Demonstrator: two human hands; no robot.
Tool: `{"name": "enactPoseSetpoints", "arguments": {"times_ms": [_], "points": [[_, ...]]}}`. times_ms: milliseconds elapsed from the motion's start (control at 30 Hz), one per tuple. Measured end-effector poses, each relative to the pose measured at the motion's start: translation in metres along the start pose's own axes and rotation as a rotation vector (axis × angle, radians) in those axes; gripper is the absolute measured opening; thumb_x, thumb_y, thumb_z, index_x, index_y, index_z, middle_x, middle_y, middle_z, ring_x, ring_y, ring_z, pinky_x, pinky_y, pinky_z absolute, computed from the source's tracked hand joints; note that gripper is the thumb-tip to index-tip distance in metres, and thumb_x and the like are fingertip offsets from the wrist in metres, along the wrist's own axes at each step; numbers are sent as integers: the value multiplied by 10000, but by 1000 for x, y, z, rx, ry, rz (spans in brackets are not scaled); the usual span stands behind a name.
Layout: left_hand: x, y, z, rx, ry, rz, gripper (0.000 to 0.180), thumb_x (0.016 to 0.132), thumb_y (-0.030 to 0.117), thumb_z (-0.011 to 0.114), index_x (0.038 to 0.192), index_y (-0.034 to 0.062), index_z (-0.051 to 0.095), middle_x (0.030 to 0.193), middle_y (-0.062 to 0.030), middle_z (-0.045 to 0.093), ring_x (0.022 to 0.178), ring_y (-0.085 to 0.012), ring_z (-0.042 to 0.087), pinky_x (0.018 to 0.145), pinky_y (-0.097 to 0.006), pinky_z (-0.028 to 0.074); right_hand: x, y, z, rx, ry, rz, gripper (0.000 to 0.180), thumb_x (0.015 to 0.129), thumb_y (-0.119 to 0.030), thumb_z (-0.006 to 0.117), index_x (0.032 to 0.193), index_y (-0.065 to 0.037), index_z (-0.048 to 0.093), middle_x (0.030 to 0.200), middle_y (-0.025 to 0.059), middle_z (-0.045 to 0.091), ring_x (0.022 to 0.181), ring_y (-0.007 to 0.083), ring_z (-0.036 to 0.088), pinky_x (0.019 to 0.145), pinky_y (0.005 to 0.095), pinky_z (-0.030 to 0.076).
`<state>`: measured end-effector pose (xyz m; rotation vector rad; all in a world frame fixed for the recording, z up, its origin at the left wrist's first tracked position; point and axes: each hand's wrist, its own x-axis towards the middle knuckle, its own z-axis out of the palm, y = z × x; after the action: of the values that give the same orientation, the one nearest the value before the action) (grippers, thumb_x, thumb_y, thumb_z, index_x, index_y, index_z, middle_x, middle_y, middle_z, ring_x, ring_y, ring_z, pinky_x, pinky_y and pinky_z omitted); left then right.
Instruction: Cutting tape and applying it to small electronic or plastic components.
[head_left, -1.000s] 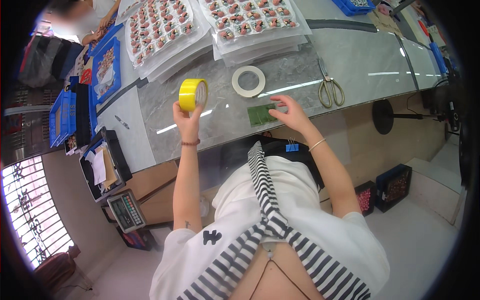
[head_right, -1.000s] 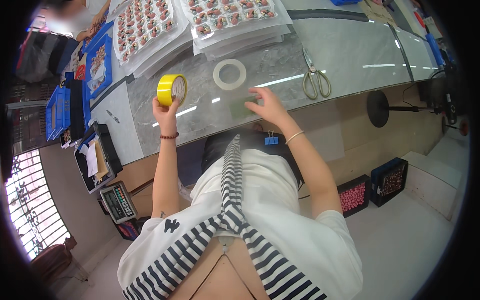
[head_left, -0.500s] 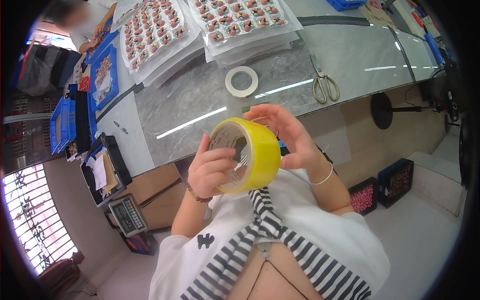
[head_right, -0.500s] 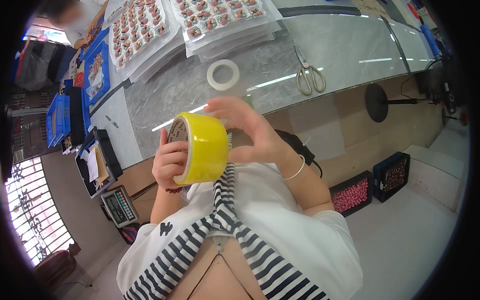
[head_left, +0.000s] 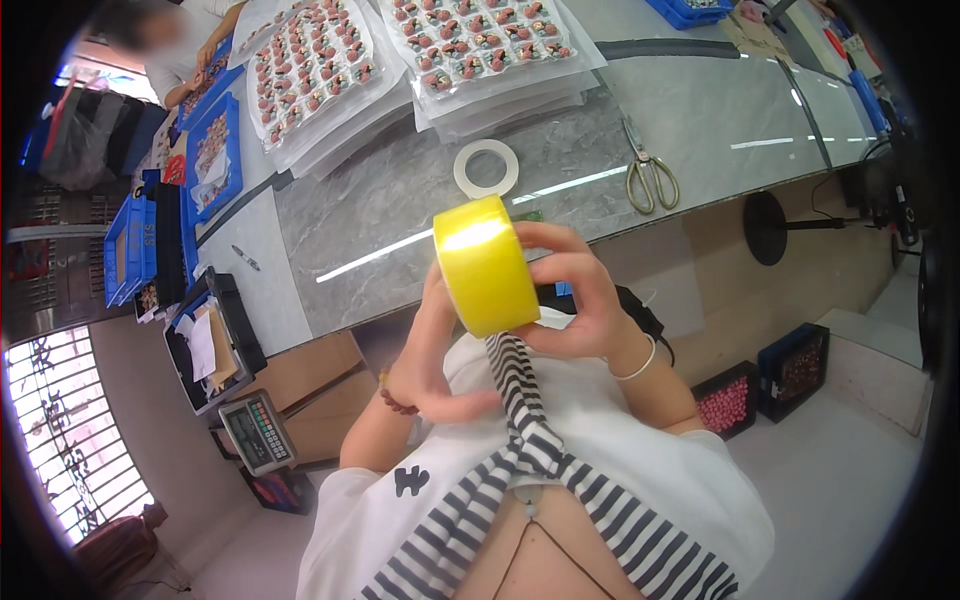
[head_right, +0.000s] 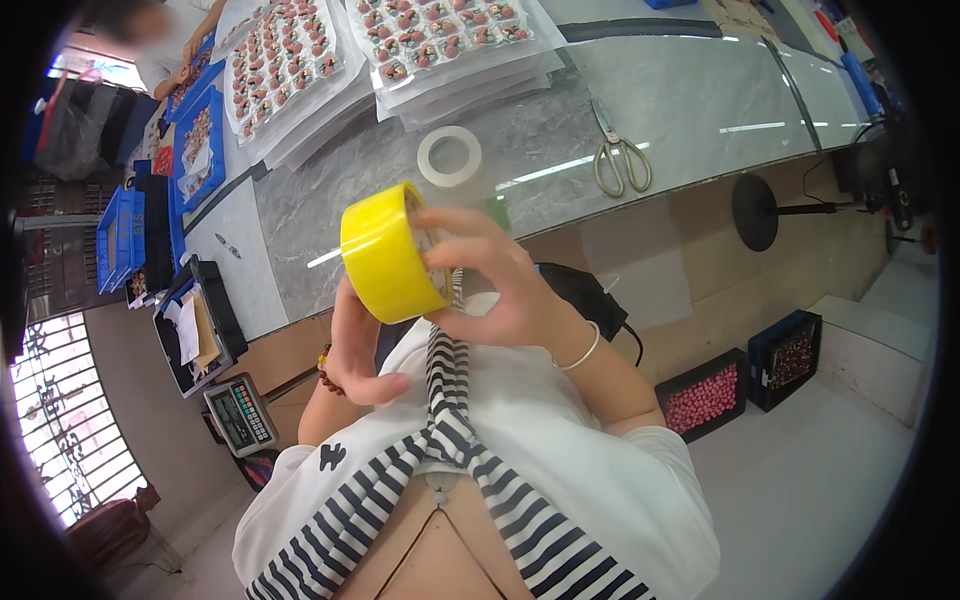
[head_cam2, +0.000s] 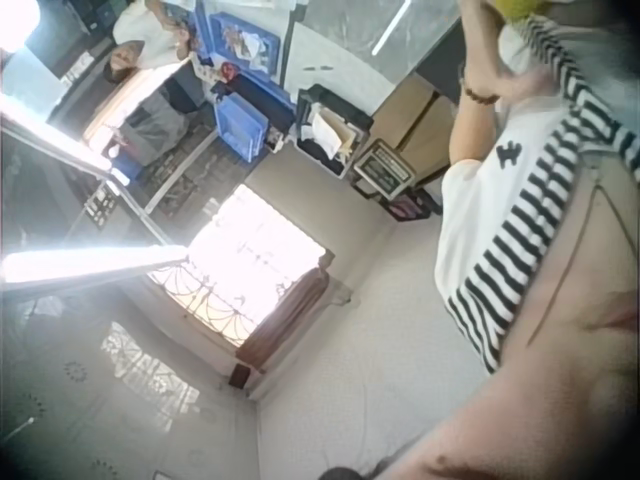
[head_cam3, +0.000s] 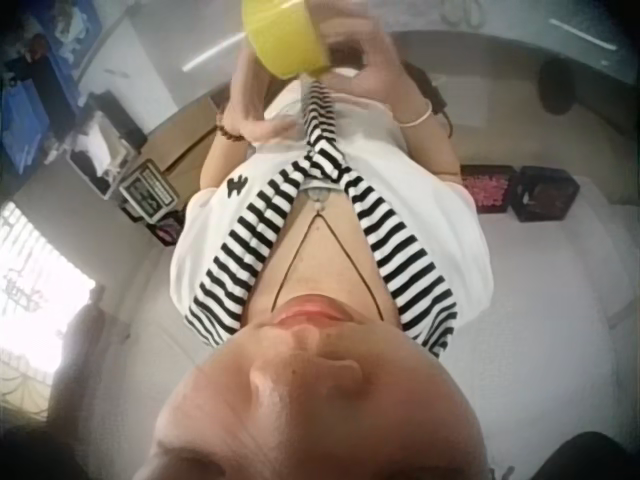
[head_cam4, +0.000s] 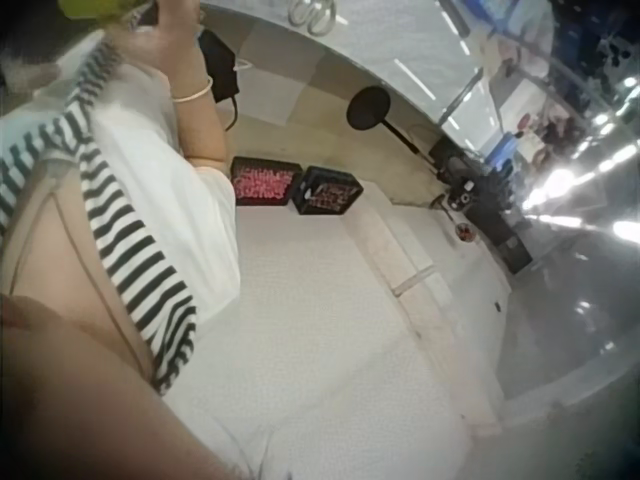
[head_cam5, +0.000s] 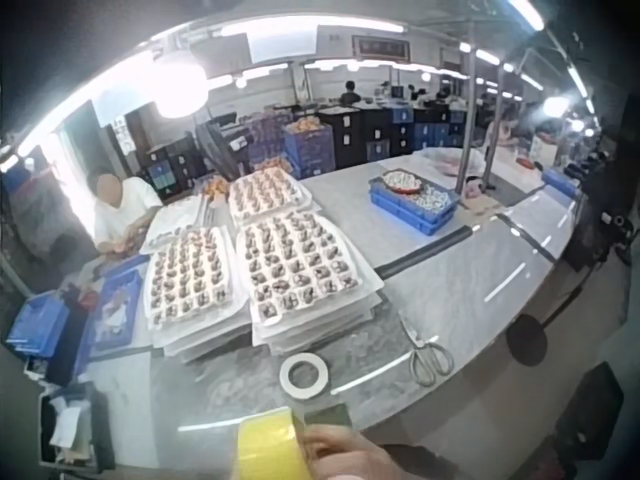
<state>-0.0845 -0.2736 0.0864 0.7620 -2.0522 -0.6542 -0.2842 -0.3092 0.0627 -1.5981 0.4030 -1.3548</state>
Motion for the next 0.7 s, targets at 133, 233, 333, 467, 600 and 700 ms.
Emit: {"name": "enactPoseSetpoints", "arguments": {"times_ms": [133, 233, 333, 467, 600, 700], "points": [[-3, 1, 6, -1172, 174, -299, 732, 819, 287, 696, 1370, -47, 349, 1337, -163, 468, 1245, -286, 469, 1054, -402, 348, 2, 2, -2, -558, -72, -312, 370, 637, -46, 776, 967, -112, 622, 1261, 165, 520, 1147, 358, 512, 924, 433, 449], [-6, 8, 6, -930, 195, -484, 591, 876, 153, 619, 1361, -57, 354, 1342, -165, 465, 1225, -262, 487, 1036, -394, 373, 0, -4, 0, -445, -33, -227, 333, 632, -20, 736, 933, -101, 620, 1208, 147, 550, 1109, 341, 529, 907, 411, 446], [-3, 10, 5, -845, 241, -460, 429, 870, 39, 573, 1285, -10, 475, 1233, -144, 560, 1164, -271, 539, 1080, -446, 309, -2, -13, -7, -307, 16, -103, 481, 609, -59, 735, 1061, -80, 572, 1221, 138, 538, 1122, 317, 522, 919, 390, 433], [3, 8, 2, -209, 98, -219, 196, 791, 1, 605, 965, 90, 613, 990, -77, 648, 1046, -297, 601, 1134, -515, 129, 2, -10, -4, 328, 239, 295, 806, 594, -198, 758, 1287, -31, 383, 1317, 131, 457, 1197, 244, 469, 971, 362, 387], [5, 10, 2, 78, 51, 63, 128, 776, 7, 599, 809, 130, 583, 928, -43, 647, 1023, -283, 612, 1139, -551, 62, 6, -20, -1, 259, 49, 243, 931, 694, -386, 784, 1366, -9, 261, 1374, 172, 377, 1248, 236, 444, 1028, 340, 393], [2, 9, 5, 150, 76, 140, 99, 783, 54, 595, 805, 150, 582, 911, -37, 642, 1021, -261, 615, 1135, -565, 50, 6, -30, 10, 414, 64, 286, 1080, 616, -363, 839, 1408, -16, 192, 1385, 195, 359, 1256, 261, 437, 1038, 369, 381]]}}
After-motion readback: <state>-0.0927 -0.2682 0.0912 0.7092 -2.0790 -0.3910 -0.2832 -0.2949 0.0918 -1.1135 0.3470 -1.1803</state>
